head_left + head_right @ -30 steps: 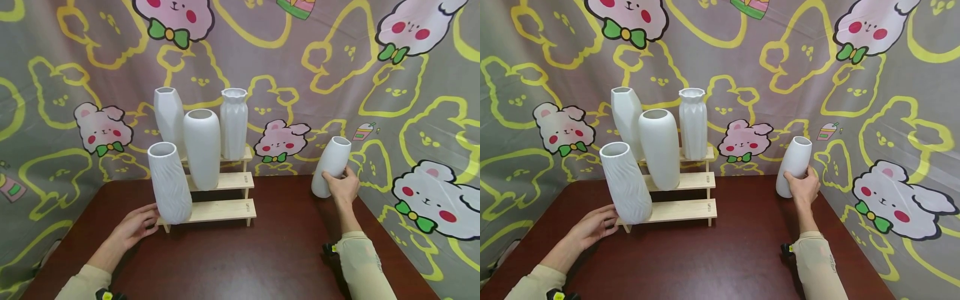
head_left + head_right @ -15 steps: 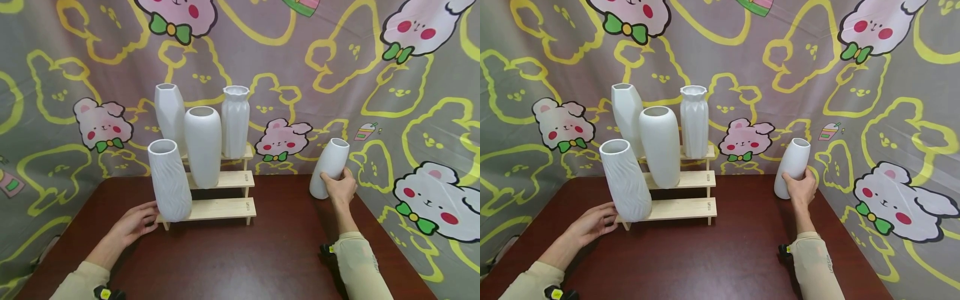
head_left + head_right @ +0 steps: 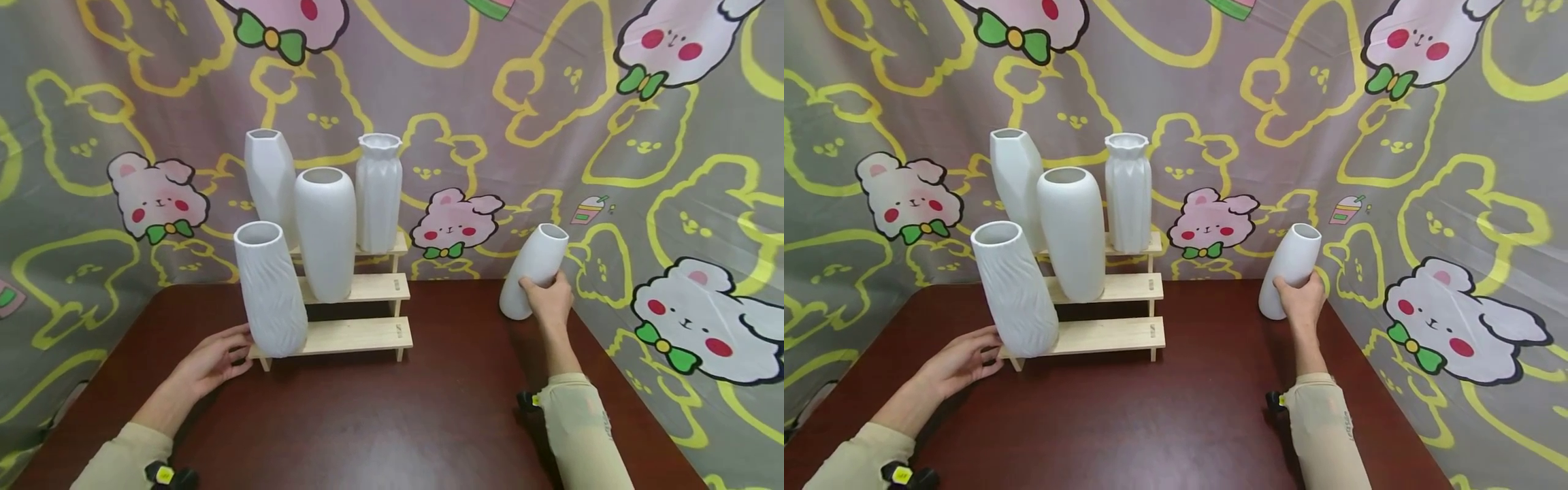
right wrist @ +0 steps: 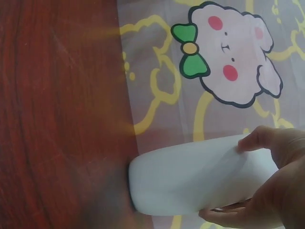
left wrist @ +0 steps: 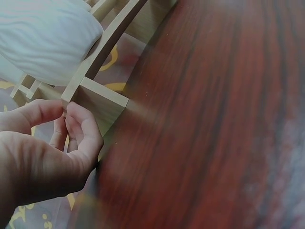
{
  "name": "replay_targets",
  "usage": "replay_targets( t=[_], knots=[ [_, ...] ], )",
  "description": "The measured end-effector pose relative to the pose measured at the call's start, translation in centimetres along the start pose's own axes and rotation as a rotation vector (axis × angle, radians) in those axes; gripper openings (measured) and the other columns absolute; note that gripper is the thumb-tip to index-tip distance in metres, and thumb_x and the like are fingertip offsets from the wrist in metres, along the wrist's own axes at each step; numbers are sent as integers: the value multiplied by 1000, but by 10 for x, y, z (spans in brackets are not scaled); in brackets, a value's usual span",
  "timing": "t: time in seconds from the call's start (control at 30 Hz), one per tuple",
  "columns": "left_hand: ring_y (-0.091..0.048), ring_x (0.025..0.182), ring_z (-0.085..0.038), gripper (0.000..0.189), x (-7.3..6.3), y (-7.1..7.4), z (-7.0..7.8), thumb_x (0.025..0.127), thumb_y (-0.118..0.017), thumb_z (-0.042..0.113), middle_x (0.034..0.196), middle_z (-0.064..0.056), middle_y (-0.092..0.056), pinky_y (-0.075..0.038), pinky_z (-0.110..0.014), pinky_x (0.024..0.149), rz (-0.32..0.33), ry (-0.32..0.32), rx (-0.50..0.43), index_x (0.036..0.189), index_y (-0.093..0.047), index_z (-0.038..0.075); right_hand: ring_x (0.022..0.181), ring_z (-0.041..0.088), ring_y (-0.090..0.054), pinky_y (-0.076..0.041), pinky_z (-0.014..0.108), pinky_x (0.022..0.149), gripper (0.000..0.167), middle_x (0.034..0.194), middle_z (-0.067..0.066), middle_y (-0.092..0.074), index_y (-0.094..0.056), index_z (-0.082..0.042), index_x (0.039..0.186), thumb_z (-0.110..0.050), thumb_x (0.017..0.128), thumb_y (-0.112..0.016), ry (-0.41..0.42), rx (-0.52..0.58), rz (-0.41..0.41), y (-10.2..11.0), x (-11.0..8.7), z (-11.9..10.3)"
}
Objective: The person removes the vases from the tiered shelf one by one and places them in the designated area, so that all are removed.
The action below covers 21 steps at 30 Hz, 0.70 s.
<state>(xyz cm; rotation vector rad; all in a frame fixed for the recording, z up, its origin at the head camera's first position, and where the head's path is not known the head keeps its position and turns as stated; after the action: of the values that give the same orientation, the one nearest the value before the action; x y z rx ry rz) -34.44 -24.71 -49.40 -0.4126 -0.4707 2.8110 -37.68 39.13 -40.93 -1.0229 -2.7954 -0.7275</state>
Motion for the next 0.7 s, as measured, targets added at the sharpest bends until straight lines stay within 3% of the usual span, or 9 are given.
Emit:
replay_targets(
  t=[0.23, 0.33, 0.47, 0.57, 0.7],
  knots=[
    [-61, 93, -15, 26, -1, 0, 0, 103, -50, 0, 102, -2, -65, -53, -31, 78, 11, -6, -13, 119, -61, 19, 126, 42, -51, -45, 55, 100, 68, 139, 28, -53, -47, 4, 146, -15, 86, -74, -12, 38, -18, 4, -4, -9],
    [-61, 93, -14, 27, -2, 1, -2, 103, -51, 1, 102, -1, -65, -53, -31, 79, 12, -4, -14, 118, -62, 20, 129, 39, -50, -44, 54, 101, 67, 144, 24, -50, -45, 0, 149, -17, 89, -70, -9, 64, 15, 8, -7, -18],
    [-60, 98, -14, 35, -4, 3, -3, 103, -54, 5, 107, 0, -64, -52, -31, 81, 33, 1, 24, 136, -54, 14, 131, 31, -49, -45, 49, 101, 62, 146, 14, -50, -47, -7, 150, -17, 90, -63, 31, 116, 108, 17, -13, -37],
    [-60, 100, -14, 52, -3, 4, -3, 103, -56, 7, 111, 0, -63, -52, -31, 81, 58, 6, 66, 151, -38, 7, 124, 25, -53, -45, 37, 97, 55, 137, 12, -55, -55, -6, 143, -13, 89, -61, 92, 151, 204, 24, -19, -51],
    [-59, 100, -14, 62, 1, 3, 0, 103, -55, 7, 112, 1, -61, -52, -32, 80, 70, 9, 100, 157, -25, 1, 105, 19, -59, -43, 24, 83, 45, 116, 6, -60, -64, -5, 132, -9, 87, -60, 155, 199, 296, 29, -27, -62]
  ],
)
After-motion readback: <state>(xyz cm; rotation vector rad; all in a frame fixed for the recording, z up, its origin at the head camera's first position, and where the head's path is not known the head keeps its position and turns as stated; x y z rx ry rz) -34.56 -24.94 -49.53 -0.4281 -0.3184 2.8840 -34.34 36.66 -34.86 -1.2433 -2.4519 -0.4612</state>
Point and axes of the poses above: each hand's wrist, its own x-axis towards the middle knuckle, its own y-axis out of the back of the hand, z = x × y, the point moved 5 cm from there along x, towards the middle knuckle
